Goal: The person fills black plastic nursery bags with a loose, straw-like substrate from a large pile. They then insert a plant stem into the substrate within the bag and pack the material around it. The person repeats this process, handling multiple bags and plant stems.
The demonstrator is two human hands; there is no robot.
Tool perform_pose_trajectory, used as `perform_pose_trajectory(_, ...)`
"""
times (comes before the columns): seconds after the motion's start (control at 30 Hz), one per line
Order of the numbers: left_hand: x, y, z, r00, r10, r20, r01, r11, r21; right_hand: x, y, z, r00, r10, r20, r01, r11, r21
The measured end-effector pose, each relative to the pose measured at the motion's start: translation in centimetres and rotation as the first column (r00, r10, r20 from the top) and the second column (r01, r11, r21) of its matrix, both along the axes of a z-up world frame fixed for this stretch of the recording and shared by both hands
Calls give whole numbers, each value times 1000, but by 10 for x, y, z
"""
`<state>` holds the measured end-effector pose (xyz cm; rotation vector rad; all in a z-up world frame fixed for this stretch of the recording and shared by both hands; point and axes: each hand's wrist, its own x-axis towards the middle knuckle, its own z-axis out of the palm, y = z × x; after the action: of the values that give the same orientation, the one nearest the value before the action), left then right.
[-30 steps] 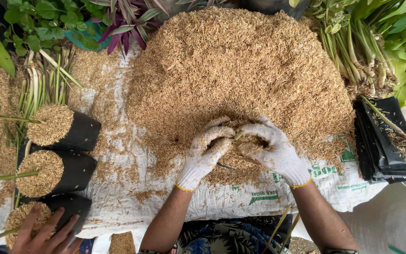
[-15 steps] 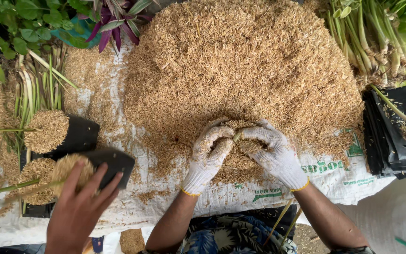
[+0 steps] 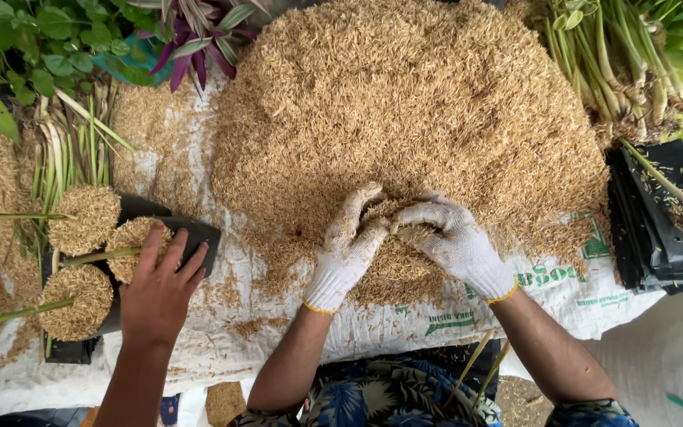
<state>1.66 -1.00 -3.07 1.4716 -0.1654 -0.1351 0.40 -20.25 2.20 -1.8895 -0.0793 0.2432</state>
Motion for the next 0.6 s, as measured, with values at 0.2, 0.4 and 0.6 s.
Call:
perform_pose_trajectory(0.2, 1, -4, 18, 1000, 23, -16, -24, 999, -47, 0, 2, 14, 998, 40, 40, -38, 998, -40)
perform_pose_trajectory(0.4, 6, -4, 18, 999, -42, -30, 45, 991, 129, 9, -5, 18, 998, 46, 46, -45, 999, -28)
perform_pose_trajectory(0.6, 12, -4, 8, 1000, -11, -5, 11, 996, 87, 8, 6, 8, 999, 36, 25, -33, 994, -108)
